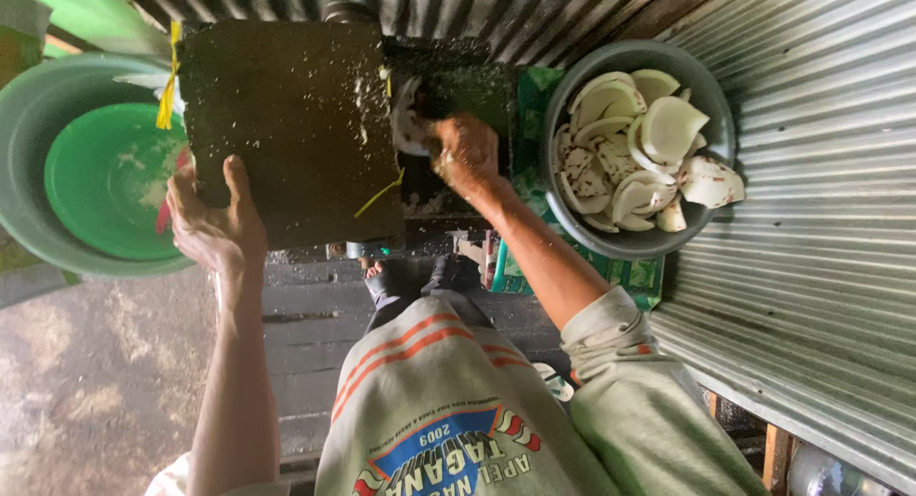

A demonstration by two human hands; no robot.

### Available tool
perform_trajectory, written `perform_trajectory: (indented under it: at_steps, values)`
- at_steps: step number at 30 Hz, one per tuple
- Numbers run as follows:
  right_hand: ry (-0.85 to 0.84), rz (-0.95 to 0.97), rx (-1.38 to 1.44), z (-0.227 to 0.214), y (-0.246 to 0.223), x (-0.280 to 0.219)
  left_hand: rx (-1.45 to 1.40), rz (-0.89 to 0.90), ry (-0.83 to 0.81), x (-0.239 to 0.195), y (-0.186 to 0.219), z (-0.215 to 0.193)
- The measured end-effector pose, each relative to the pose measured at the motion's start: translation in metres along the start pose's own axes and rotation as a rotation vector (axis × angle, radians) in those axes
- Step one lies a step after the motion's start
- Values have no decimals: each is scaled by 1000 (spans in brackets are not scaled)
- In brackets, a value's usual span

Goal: The person grates coconut pieces using a manual grater. They pick up coconut pieces from a bowl, rub them against the grater, and place the grated coconut into a green basin. The person repeats this process with multiple coconut pieces.

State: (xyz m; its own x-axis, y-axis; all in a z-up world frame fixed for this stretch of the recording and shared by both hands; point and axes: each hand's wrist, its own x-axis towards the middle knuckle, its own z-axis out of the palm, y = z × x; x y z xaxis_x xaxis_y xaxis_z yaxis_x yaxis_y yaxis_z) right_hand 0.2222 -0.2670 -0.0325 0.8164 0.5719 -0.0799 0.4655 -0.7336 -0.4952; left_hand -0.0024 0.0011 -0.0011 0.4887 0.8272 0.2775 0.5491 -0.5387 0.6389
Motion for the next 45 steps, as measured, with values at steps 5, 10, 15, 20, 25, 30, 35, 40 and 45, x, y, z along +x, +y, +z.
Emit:
perform_trajectory:
  at_steps: [5,10,15,20,25,30,35,40,45]
  values:
    - [132,-167,53,7,2,-9,25,44,37,1,-6,3]
    - [91,-161,223,-5,0,-17,29,57,32,3,-13,5]
    - [-38,-274,-36,-35,1,-11,-48,31,38,-2,-5,3]
    - [-41,-216,-98,-25,-13,-7,-44,39,43,-1,2,-2]
    - [50,-224,149,-39,4,-11,14,0,32,1,0,1]
    - [229,-110,104,-31,35,9,41,-62,-13,3,-3,6]
    - [429,-275,-2,16,37,29,6,-26,-4,0,-5,1]
    - [318,-262,49,12,25,36,16,0,-1,4,-4,3]
    - [241,-180,5,4,9,32,-19,-9,12,2,-4,2]
